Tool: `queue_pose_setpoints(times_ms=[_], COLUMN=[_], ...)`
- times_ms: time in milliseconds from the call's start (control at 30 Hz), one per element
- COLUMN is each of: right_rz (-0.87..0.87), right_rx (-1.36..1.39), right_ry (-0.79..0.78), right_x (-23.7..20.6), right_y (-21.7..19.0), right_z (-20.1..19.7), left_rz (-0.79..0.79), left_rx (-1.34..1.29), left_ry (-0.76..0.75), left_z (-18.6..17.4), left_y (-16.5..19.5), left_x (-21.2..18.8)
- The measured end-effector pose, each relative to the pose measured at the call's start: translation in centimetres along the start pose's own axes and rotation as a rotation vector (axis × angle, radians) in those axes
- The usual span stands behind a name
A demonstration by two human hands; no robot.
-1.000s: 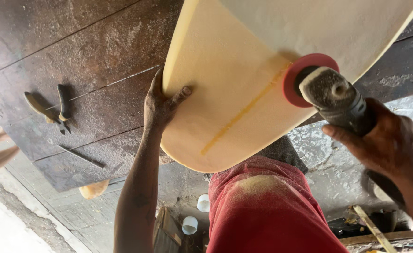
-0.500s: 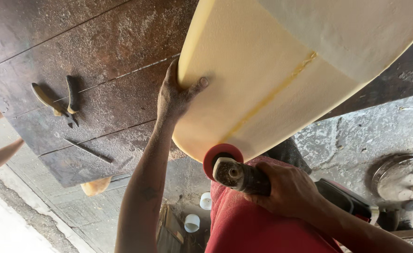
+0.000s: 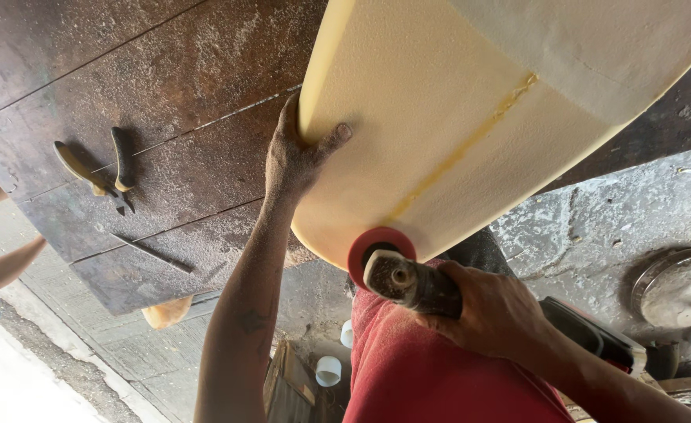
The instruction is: The person uses a power sander with a red disc to smooth the surface of a large yellow surfboard blank resting on a wooden workbench. They move the sander along the board's length and edges while holding it steady with the other hand.
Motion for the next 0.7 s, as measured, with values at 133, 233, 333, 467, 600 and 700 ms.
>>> queue_pose_setpoints(times_ms=[133, 233, 333, 467, 600, 700], right_rz=[0.057, 0.096, 0.101, -0.01, 0.019, -0.016], right_rx=[-0.053, -0.063, -0.082, -0.129, -0.19, -0.189], right_ry=[-0.025, 0.0, 0.049, 0.109, 0.153, 0.222], right_x=[0.1, 0.2, -0.1, 0.2, 0.0, 0.0], right_y=[1.3, 2.6, 3.8, 5.2, 7.2, 8.7], right_z=[-1.2, -2.5, -3.9, -5.8, -7.6, -8.9], left_rz=[-0.016, 0.002, -0.042, -0.011, 0.002, -0.006], left_rx=[-0.025, -0.018, -0.019, -0.015, -0.015, -0.005], left_ry=[-0.014, -0.005, -0.011, 0.004, 0.022, 0.028], left_z=[0.1, -0.1, -0.2, -0.5, -0.8, -0.9], left_y=[-0.3, -0.2, -0.1, 0.4, 0.8, 1.0], left_x=[0.0, -0.1, -0.3, -0.7, -1.0, -1.2])
Point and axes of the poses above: each hand's wrist, its own x-axis towards the middle knuckle, its own z-axis out of the palm, y = z × x, the point moved 5 cm from there along x, towards the middle knuckle, and after that the axes turned 7 degrees about -z, right-handed, at the moved point
